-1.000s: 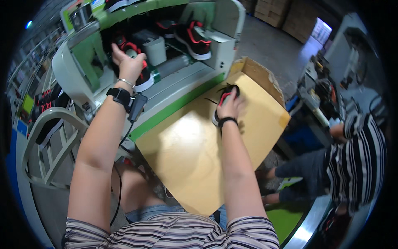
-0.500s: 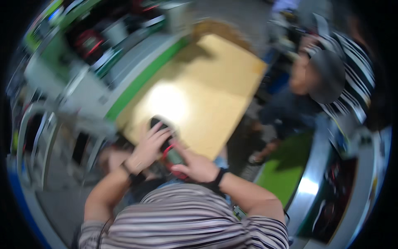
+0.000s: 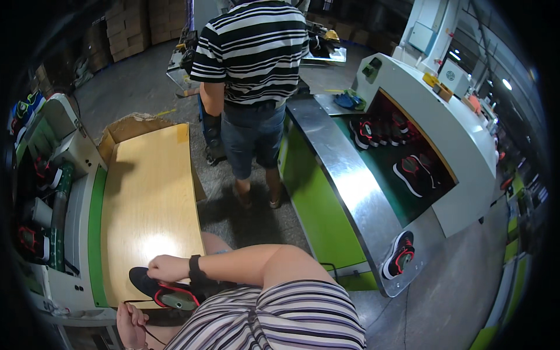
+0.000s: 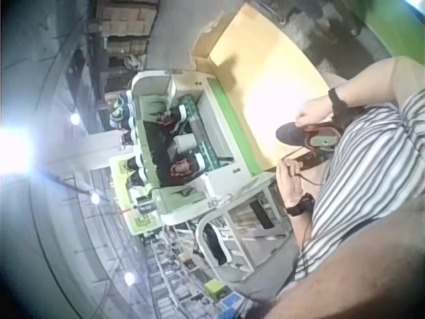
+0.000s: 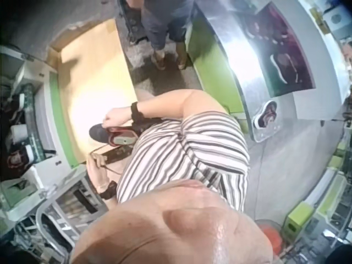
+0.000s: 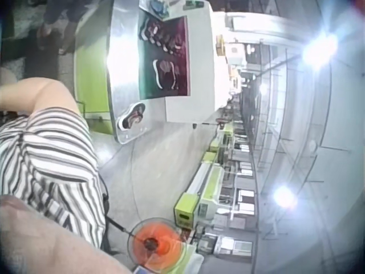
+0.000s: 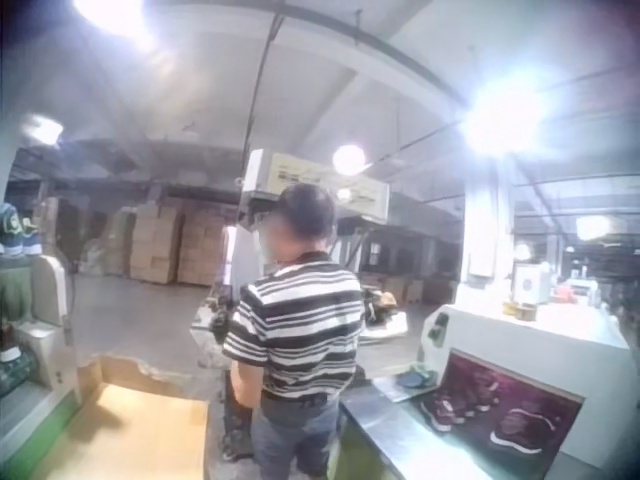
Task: Lacing shoes and placing them onto a conveyor-based heating or drying machine in a shoe factory.
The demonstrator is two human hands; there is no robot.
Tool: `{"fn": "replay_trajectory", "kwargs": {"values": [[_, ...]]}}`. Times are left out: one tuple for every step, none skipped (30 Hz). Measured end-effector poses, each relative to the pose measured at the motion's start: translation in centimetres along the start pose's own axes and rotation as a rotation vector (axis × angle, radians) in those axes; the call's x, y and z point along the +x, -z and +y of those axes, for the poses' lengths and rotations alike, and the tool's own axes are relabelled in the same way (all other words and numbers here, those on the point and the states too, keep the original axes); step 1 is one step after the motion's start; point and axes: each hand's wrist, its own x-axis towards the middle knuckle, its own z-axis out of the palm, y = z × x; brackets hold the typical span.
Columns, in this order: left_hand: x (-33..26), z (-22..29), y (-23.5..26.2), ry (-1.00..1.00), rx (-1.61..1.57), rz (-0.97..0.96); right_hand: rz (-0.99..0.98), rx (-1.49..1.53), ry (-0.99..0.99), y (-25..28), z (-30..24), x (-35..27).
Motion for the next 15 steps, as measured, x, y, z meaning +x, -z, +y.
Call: {"fn": "replay_trajectory", "kwargs": {"values": [[0.2, 0.1, -0.9, 0.01, 0.018, 0.073, 0.09, -0.013, 0.016, -0.1, -0.3, 0.4], [0.5, 0.3, -2.0, 0.021, 0.037, 0.145, 0.18, -0.026, 0.032, -0.1, -0.3, 0.8], [0.7, 0.6, -4.8, 0.024, 0.15, 0.282, 0.161, -0.146, 0.039, -0.5, 0.3, 0.7], [0.5, 0.8, -5.4, 0.008, 0.189, 0.214, 0.047, -0.054, -0.01, -0.4, -0.2, 0.6], [0.3, 0.9, -5.7, -0.006, 0.228, 0.144, -0.066, 0.038, -0.061, -0.3, -0.7, 0.7], [0.2, 1.1, -6.2, -0.021, 0.266, 0.071, -0.178, 0.126, -0.112, 0.1, -1.7, 0.5], [-0.3, 1.8, -7.3, 0.022, 0.532, 0.098, -0.242, 0.194, -0.204, 0.9, -4.0, -0.1], [-0.2, 1.8, -8.7, 0.021, 0.636, -0.001, -0.338, 0.216, -0.242, 0.7, -3.9, 0.1], [0.4, 1.8, -10.4, 0.02, 0.746, -0.115, -0.417, 0.241, -0.281, 0.8, -3.7, 0.3], [0.8, 1.6, -11.3, 0.018, 0.855, -0.232, -0.495, 0.266, -0.32, 1.0, -3.7, 0.2], [1.0, 1.4, -11.4, 0.051, 0.839, -0.312, -0.496, 0.26, -0.275, 1.0, -3.8, 0.0], [1.0, 1.2, -11.2, 0.087, 0.827, -0.378, -0.399, 0.305, -0.244, 1.0, -3.6, 0.0], [1.1, 0.9, -10.8, 0.123, 0.814, -0.448, -0.299, 0.349, -0.214, 1.2, -3.2, 0.0], [1.5, 0.2, -9.3, 0.222, 0.599, -0.351, -0.206, 0.39, -0.18, 1.2, -2.8, 0.1], [1.9, -0.7, -7.1, 0.309, 0.378, -0.231, -0.164, 0.395, -0.187, 1.2, -2.7, 0.4]]}}
